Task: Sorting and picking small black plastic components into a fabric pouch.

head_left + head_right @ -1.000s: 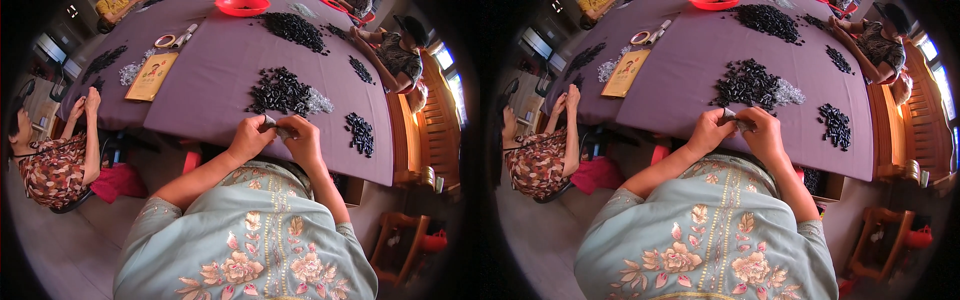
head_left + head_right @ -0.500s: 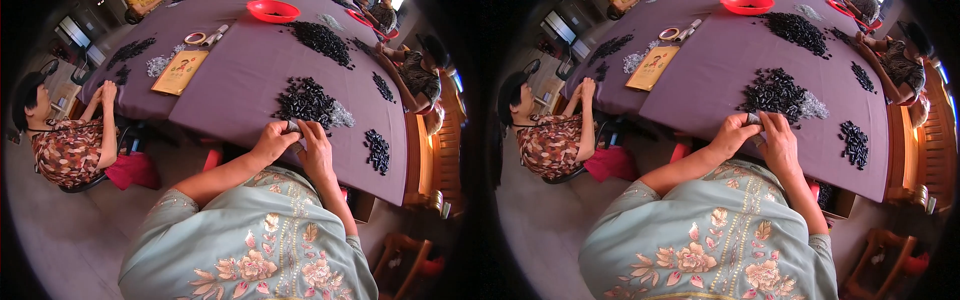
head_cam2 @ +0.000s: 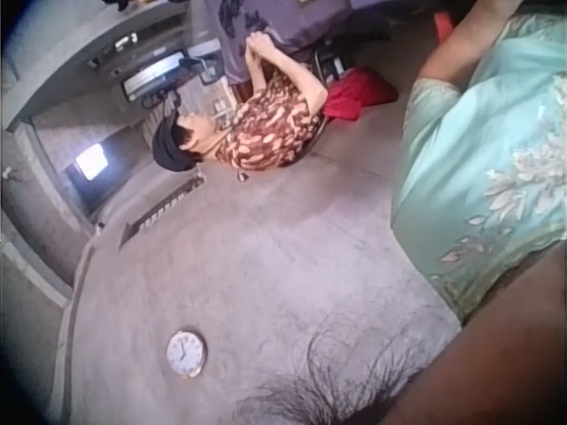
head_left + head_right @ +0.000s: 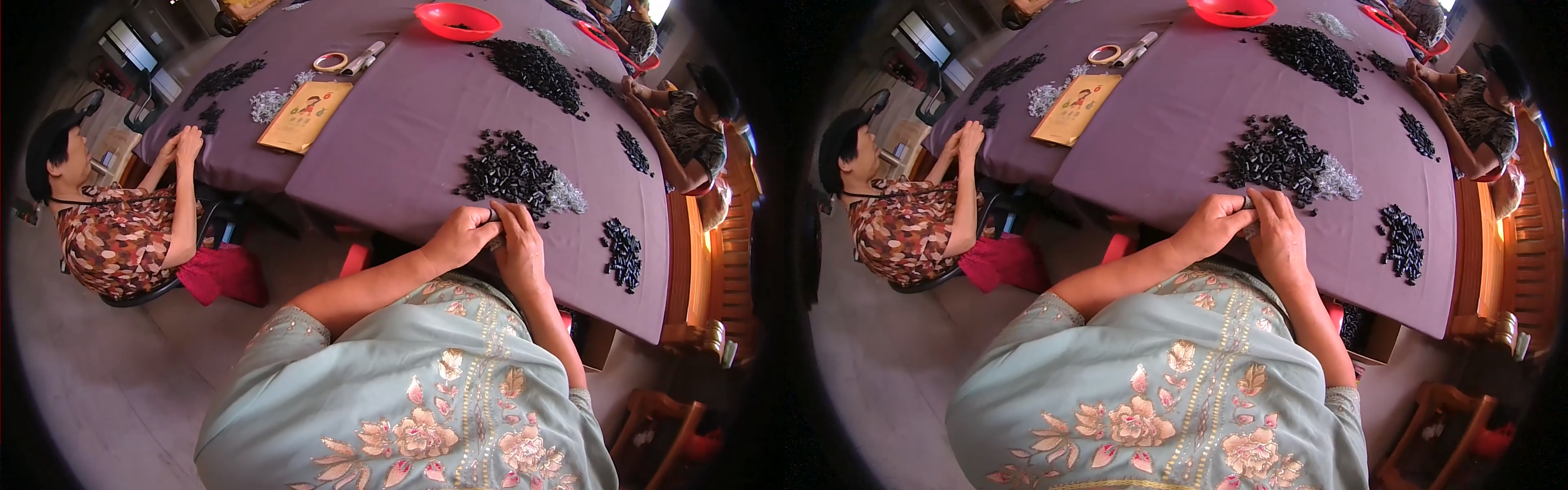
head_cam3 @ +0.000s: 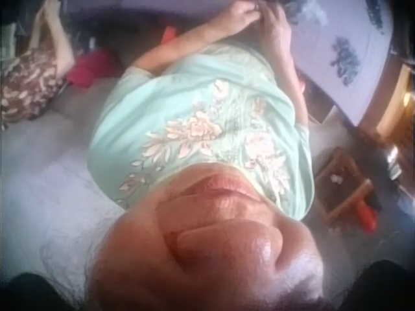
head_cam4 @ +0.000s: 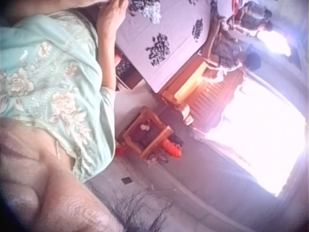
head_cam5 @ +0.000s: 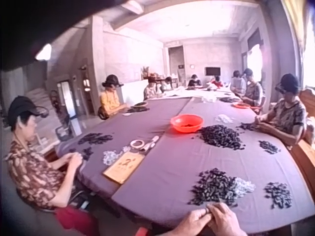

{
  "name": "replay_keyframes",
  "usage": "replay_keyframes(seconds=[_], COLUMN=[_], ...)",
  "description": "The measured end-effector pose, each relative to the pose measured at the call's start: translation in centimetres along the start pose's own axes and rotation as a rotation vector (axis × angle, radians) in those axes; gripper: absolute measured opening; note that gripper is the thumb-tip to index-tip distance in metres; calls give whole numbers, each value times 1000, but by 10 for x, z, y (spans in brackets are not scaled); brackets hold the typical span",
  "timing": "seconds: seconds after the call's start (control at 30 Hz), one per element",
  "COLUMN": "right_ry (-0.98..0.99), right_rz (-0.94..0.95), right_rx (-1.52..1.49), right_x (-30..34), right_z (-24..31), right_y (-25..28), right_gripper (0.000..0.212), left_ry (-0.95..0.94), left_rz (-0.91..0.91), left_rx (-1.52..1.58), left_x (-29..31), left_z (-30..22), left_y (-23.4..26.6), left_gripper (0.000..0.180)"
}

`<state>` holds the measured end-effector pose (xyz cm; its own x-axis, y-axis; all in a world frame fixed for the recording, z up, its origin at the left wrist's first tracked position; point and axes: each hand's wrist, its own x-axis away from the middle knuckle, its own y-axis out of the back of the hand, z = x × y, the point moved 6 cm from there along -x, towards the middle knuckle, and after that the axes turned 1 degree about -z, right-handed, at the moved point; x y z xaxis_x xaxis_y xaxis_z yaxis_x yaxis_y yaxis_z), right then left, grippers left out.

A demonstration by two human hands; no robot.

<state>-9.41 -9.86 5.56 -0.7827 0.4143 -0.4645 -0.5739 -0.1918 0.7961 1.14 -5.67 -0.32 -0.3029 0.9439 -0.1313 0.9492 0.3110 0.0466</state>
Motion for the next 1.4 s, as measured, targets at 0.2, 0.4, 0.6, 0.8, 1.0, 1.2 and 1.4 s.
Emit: replay_keyframes(seconds=[0.2,0.4,0.6,0.8,1.0,1.2,1.4], right_ry=[-144,-4,-10,6,-52,-39,-58], right_rz=[28,15,53,59,76,34,39], right_rx=[-192,1,23,53,-6,-3,-6], right_x=[4,4,4,5,7,3,3], right_z=[-6,-5,-8,-13,-15,-10,-9], right_y=[2,2,-1,-5,-4,-4,-5], right_gripper=[63,60,52,45,46,48,46], left_ry=[-45,19,114,41,166,201,130], left_rz=[-64,64,205,36,141,149,58], left_rx=[49,128,204,104,80,186,106], left_x=[4,-1,-3,-3,-4,-3,-2], left_z=[-12,5,16,7,13,15,9], left_y=[-3,-9,-4,-5,-4,-3,0], left_gripper=[29,24,25,29,25,21,21])
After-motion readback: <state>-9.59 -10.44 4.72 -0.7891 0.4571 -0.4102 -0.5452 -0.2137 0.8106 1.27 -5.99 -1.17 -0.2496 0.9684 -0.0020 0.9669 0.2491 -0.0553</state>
